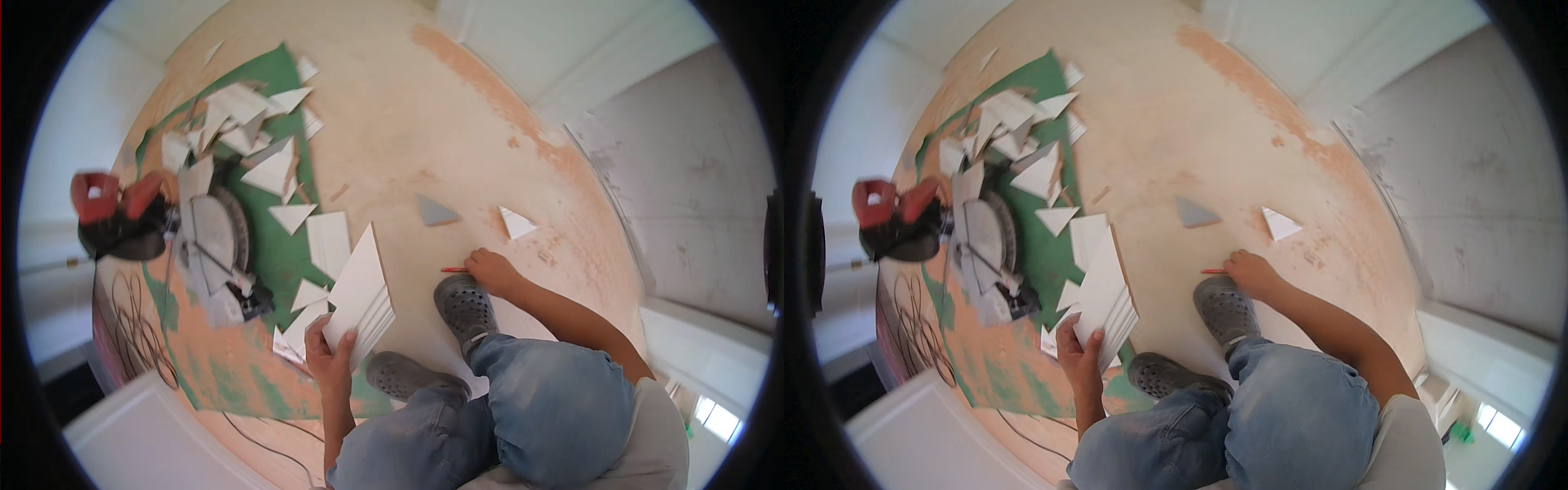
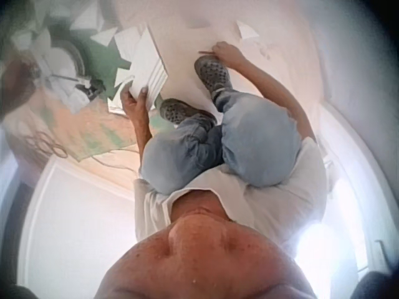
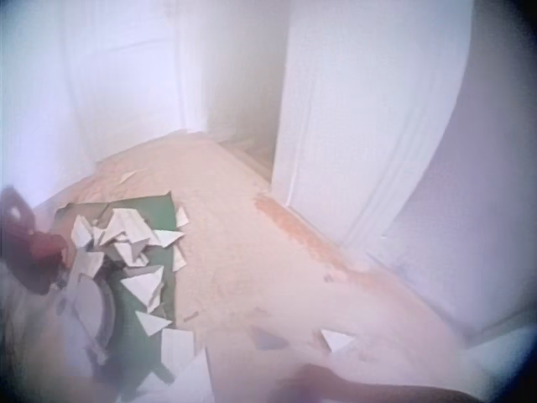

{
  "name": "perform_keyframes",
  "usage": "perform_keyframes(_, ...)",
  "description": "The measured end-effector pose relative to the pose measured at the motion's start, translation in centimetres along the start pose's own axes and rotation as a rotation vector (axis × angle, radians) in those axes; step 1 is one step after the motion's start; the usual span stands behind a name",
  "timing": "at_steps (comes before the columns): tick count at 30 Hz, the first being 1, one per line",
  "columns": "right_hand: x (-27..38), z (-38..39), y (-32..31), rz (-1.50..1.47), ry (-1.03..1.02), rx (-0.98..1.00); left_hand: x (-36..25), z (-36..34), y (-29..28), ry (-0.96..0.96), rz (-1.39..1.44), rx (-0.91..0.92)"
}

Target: Cutting pieces of decorative white molding with a miter saw and fitting them together on a surface.

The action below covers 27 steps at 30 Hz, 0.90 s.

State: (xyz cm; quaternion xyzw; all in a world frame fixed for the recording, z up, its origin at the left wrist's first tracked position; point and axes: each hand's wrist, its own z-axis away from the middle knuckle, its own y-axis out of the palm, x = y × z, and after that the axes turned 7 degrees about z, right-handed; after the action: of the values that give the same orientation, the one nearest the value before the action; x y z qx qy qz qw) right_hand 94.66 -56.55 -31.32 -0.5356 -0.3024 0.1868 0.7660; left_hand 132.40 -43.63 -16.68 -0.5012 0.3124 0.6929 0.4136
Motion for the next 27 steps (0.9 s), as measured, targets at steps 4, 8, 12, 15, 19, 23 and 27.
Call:
perform_keyframes(4,0.5,1.4,-0.7,-0.009,0.175,-0.016,-1.4,-1.5,4.3,-0.019,-0.067,0.12)
perform_keyframes(8,0.2,5.1,-8.3,-0.481,0.623,-0.051,-2.2,-3.5,9.6,-0.061,-0.015,0.347)
perform_keyframes(12,-0.5,10.6,-18.6,-1.157,0.74,-0.318,-1.8,-4.4,16.3,-0.115,-0.01,0.596)
perform_keyframes(15,-0.4,13.1,-25.6,-1.241,0.764,-0.558,-1.9,-4.2,21.9,-0.11,-0.011,0.794)
perform_keyframes(19,0.1,17.0,-29.4,-1.41,0.631,-0.598,-6.0,-3.3,28.3,-0.012,-0.013,0.905)
perform_keyframes(23,1.6,23.7,-32.7,-1.199,0.767,-0.414,-9.1,-0.4,35.4,0.077,0.011,1.027)
perform_keyframes(27,2.2,28.2,-32.3,-1.121,0.746,-0.072,-9.8,0.5,38.1,0.362,-0.026,1.068)
